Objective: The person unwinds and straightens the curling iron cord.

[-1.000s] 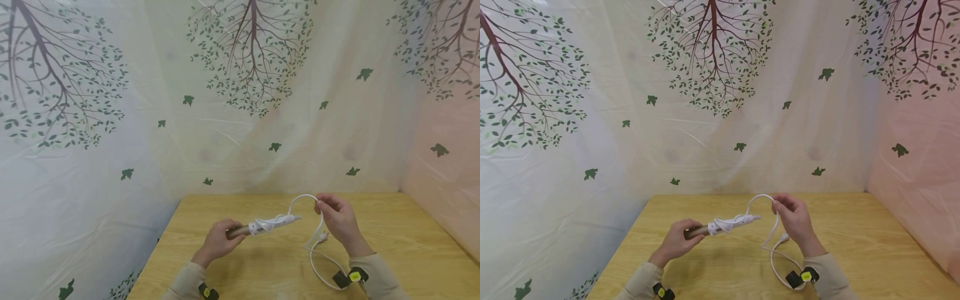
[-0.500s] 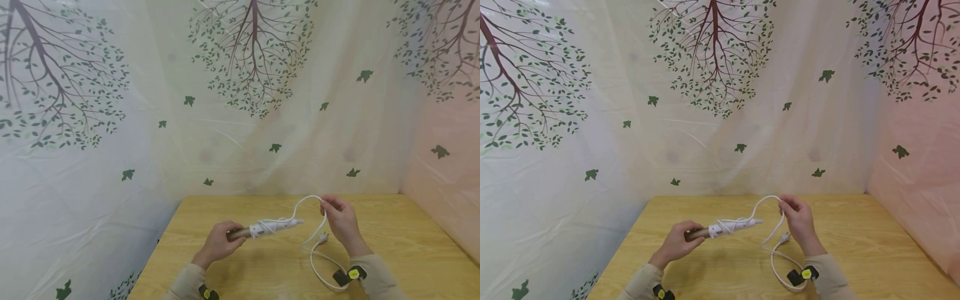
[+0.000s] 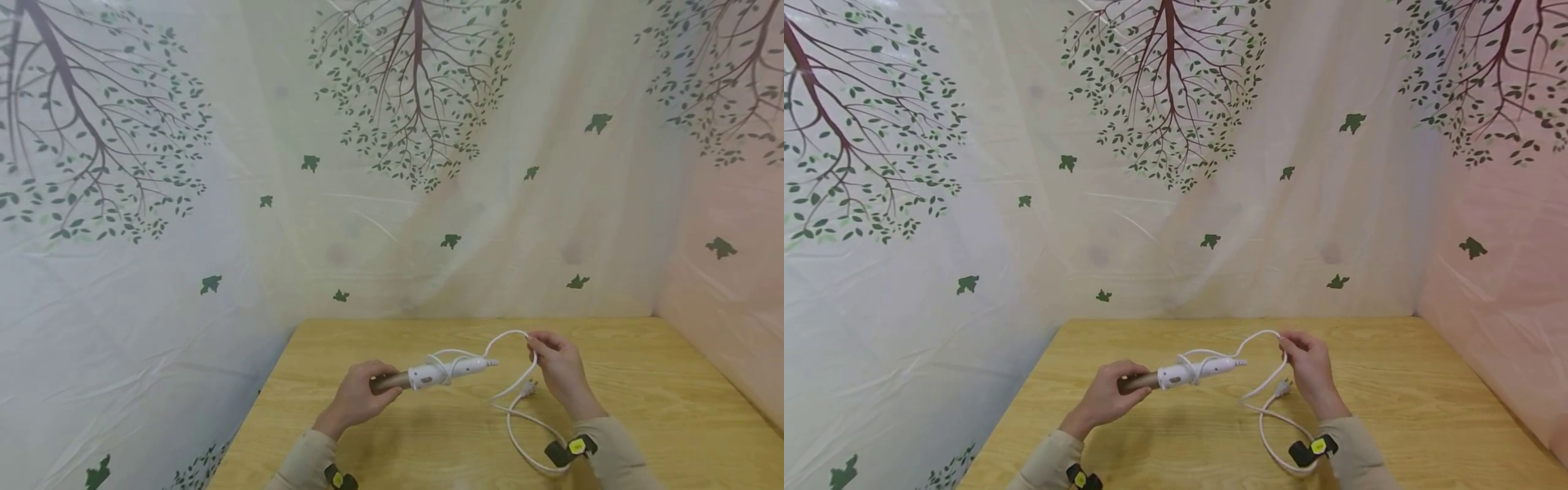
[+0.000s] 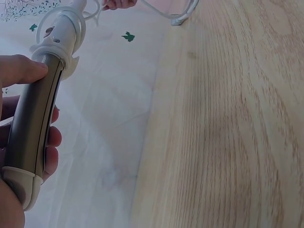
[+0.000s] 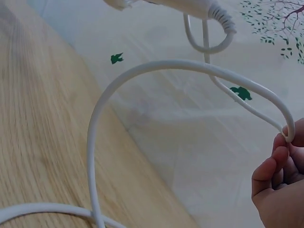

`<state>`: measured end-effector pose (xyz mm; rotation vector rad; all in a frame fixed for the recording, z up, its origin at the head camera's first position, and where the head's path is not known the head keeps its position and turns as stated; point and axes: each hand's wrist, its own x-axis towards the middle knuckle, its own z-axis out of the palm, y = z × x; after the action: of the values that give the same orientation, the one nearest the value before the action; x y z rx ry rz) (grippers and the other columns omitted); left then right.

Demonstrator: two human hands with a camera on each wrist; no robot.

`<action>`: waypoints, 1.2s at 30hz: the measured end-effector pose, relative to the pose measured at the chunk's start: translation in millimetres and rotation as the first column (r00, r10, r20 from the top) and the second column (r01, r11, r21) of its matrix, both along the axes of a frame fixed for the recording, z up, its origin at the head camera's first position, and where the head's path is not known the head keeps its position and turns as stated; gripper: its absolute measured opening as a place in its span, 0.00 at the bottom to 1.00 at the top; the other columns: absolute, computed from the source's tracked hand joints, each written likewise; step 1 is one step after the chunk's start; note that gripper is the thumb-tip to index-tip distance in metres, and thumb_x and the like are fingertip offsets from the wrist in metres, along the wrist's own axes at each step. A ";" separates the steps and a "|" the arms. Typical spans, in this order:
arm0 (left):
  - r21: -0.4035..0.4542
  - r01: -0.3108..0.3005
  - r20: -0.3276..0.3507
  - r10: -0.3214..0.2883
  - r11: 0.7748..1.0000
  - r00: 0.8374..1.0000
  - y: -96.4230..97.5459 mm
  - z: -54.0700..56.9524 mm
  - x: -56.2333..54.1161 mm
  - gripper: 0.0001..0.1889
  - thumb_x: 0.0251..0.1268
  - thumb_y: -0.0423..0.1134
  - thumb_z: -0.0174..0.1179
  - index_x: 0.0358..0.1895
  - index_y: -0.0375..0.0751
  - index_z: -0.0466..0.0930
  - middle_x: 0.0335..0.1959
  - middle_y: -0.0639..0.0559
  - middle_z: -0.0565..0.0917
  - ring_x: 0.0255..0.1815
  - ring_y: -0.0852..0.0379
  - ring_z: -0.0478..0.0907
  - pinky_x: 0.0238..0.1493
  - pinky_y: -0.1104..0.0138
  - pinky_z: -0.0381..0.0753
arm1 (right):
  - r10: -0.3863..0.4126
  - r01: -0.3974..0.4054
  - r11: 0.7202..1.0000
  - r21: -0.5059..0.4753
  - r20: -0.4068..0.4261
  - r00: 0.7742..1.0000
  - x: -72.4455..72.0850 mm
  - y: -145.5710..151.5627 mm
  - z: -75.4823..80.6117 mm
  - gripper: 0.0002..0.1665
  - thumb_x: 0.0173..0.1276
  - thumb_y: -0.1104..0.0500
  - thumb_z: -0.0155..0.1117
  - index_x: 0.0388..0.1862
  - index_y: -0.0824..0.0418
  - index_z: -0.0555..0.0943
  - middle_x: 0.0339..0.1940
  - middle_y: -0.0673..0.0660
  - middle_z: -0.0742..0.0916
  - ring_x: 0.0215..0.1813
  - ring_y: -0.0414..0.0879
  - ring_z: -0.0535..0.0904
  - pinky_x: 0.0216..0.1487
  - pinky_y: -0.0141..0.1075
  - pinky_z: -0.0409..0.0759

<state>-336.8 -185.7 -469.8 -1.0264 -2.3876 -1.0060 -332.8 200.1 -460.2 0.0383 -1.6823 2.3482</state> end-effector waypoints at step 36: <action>0.078 -0.077 0.004 0.077 0.994 0.997 -1.9 7.7 0.5 0.13 0.54 0.37 0.71 0.44 0.46 0.84 0.38 0.56 0.85 0.34 0.64 0.79 0.34 0.72 0.78 | 0.070 -0.195 0.725 0.660 0.210 0.975 -2.7 14.6 -54.4 0.13 0.67 0.66 0.59 0.44 0.77 0.79 0.29 0.53 0.83 0.33 0.44 0.76 0.31 0.31 0.75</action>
<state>-336.3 -187.6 -462.1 -0.8993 -2.3491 -1.0634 -335.5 214.6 -514.6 0.0950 -2.6229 1.7100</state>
